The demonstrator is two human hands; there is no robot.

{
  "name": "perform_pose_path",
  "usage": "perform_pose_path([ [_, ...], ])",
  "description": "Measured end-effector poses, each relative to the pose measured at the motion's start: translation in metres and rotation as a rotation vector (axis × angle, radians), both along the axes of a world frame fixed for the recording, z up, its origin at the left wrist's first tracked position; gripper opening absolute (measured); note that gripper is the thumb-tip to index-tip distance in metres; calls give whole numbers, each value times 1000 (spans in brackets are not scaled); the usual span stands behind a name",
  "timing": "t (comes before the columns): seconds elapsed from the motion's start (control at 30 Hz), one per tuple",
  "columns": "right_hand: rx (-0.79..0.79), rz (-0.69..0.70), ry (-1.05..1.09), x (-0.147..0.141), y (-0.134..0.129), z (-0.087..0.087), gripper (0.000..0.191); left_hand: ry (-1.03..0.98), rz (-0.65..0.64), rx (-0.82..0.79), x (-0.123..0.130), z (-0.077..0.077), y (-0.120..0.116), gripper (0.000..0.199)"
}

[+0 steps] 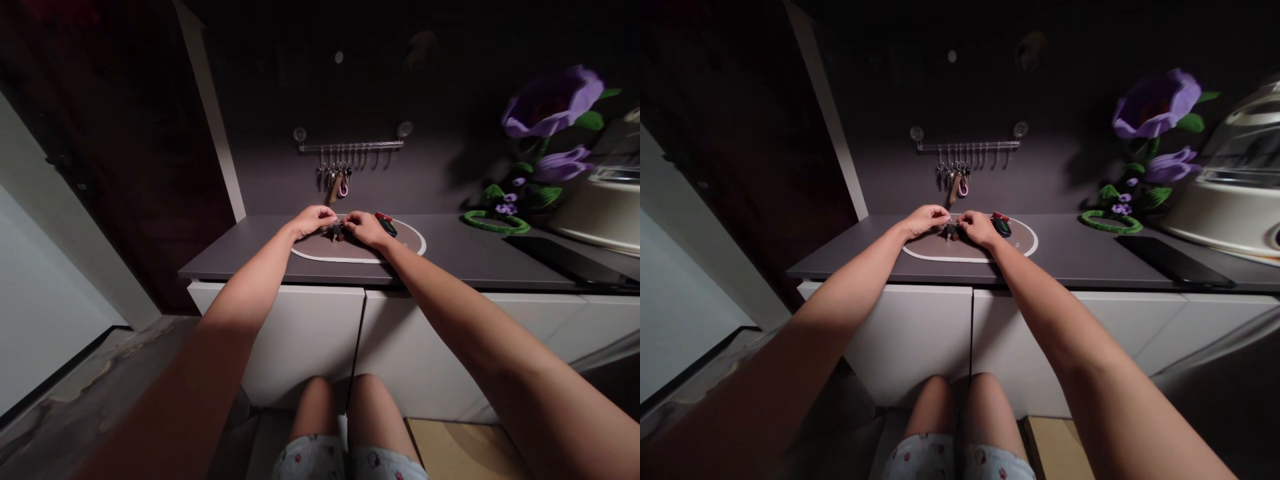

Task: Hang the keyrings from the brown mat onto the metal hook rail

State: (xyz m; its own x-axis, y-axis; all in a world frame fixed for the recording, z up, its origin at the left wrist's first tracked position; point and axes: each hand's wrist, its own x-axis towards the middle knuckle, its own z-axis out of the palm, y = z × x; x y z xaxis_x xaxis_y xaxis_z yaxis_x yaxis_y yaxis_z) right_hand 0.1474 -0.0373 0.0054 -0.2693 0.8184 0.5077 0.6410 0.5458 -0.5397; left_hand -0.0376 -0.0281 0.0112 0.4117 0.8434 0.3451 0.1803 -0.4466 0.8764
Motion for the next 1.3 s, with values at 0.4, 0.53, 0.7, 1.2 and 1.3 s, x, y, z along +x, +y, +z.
perform_pose_path([
  [0.4, -194, 244, 436, -7, -5, 3, 17, -289, 57, -74, 7, 7, -4, 22],
  [0.53, -287, 354, 590, -8, -2, 2, 22, -356, 36, -124, 9, 7, -5, 18],
  [0.7, -313, 384, 617, -8, 2, -1, 27, -362, 48, -202, 12, 7, -10, 16],
  [1.2, -175, 335, 502, -5, 7, -2, 30, -350, -2, -186, 12, 2, -4, 28],
  [1.3, -129, 331, 487, -5, 7, -2, 28, -348, 7, -162, 13, 0, -1, 30],
])
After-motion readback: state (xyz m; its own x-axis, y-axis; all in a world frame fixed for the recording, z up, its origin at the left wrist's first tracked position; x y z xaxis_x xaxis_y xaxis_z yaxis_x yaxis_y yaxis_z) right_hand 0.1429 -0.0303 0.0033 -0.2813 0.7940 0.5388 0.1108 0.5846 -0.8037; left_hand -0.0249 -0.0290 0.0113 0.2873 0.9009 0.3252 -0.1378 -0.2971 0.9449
